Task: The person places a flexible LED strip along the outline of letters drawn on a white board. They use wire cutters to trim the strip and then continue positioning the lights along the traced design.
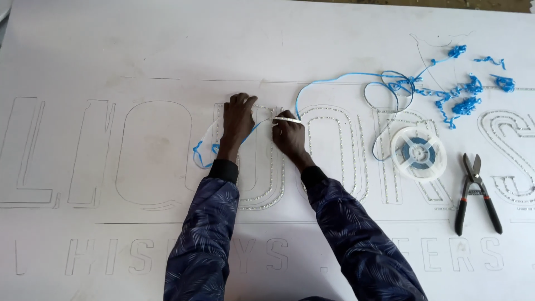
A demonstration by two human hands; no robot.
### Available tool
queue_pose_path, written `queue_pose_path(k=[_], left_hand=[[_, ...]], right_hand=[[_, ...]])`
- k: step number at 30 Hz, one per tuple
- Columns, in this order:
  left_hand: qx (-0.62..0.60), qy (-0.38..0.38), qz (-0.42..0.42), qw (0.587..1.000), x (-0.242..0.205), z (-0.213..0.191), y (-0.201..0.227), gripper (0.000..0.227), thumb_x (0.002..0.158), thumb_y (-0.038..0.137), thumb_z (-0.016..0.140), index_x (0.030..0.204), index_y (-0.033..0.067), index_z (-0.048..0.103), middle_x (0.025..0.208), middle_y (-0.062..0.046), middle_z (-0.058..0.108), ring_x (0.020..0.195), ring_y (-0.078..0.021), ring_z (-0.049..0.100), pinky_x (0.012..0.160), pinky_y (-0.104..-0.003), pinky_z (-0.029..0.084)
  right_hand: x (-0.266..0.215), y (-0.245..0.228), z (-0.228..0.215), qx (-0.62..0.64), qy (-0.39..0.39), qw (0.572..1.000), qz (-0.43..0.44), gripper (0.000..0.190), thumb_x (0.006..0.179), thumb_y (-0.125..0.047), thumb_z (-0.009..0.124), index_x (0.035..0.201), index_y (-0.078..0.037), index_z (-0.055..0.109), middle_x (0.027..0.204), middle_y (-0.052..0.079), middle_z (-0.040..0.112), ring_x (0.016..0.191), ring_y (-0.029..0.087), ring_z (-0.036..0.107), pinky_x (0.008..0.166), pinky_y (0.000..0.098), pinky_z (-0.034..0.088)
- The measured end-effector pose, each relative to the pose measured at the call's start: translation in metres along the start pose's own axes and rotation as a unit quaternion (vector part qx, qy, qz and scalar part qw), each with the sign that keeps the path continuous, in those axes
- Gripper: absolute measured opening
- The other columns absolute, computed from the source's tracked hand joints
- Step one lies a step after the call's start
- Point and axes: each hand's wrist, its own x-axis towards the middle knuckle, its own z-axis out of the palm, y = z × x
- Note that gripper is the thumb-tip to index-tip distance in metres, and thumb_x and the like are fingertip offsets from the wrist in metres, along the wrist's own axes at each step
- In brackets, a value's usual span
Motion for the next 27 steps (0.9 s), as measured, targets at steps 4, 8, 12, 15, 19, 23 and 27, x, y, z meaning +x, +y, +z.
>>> queue_pose_path(k=[4,8,12,15,19,23,27], left_hand=[[0.011,0.009,0.002,1.0,0.009,0.006,-0.008,0.027,0.103,0.012,0.077,0.127,0.024,0.08,0.118,0.0,0.073,0.129,-0.0296,0.07,0.103,-0.053,0.053],[-0.036,-0.021,0.016,0.999,0.002,0.002,-0.024,0.019,0.112,0.016,0.068,0.128,0.0221,0.076,0.113,-0.001,0.069,0.119,-0.0293,0.072,0.101,-0.051,0.057],[-0.058,-0.027,0.033,0.997,-0.002,-0.014,-0.02,0.018,0.116,0.022,0.063,0.131,0.0225,0.072,0.112,-0.002,0.066,0.116,-0.0314,0.072,0.098,-0.052,0.06],[-0.05,-0.004,0.03,0.998,-0.008,-0.018,-0.012,0.019,0.114,0.021,0.065,0.13,0.0234,0.076,0.107,0.001,0.067,0.117,-0.0261,0.073,0.099,-0.049,0.059],[-0.056,0.023,0.012,0.998,-0.02,-0.009,0.006,0.019,0.108,0.018,0.069,0.125,0.0212,0.077,0.103,-0.003,0.067,0.113,-0.0307,0.072,0.1,-0.053,0.058],[-0.082,0.054,-0.032,0.995,-0.027,-0.005,0.02,0.017,0.109,0.015,0.066,0.119,0.017,0.079,0.096,-0.003,0.068,0.106,-0.0289,0.073,0.099,-0.054,0.058],[-0.092,0.083,-0.074,0.99,-0.018,-0.005,0.021,0.016,0.11,0.017,0.065,0.117,0.0169,0.079,0.09,-0.002,0.066,0.098,-0.0273,0.073,0.096,-0.053,0.059]], right_hand=[[0.004,-0.016,-0.016,0.002,-0.011,1.0,-0.01,0.026,0.079,-0.008,0.067,0.093,-0.029,0.075,0.083,-0.009,0.063,0.062,0.021,0.073,0.057,0.0353,0.059],[0.016,-0.037,-0.06,0.305,-0.262,0.91,0.102,0.026,0.089,-0.002,0.064,0.104,-0.013,0.083,0.081,0.008,0.078,0.07,0.028,0.08,0.062,0.0392,0.061],[0.051,-0.059,-0.1,0.497,-0.329,0.772,0.22,0.026,0.101,0.001,0.059,0.108,-0.003,0.083,0.098,0.015,0.082,0.09,0.02,0.074,0.081,0.0378,0.064],[0.072,-0.017,-0.05,0.319,-0.175,0.91,0.197,0.023,0.103,0.0,0.069,0.121,-0.001,0.082,0.1,0.024,0.082,0.094,0.042,0.082,0.075,0.047,0.065],[0.055,0.003,0.008,0.147,-0.203,0.943,0.221,0.017,0.102,-0.018,0.079,0.117,-0.02,0.086,0.109,0.006,0.079,0.108,0.031,0.077,0.087,0.0482,0.064],[0.042,-0.01,0.024,0.023,-0.176,0.961,0.212,0.008,0.103,-0.019,0.081,0.11,-0.019,0.084,0.108,0.003,0.071,0.111,0.03,0.072,0.087,0.0472,0.063],[0.044,-0.005,0.036,-0.02,-0.173,0.968,0.178,0.008,0.106,-0.022,0.075,0.109,-0.022,0.083,0.104,0.001,0.067,0.109,0.027,0.068,0.086,0.0443,0.062]])
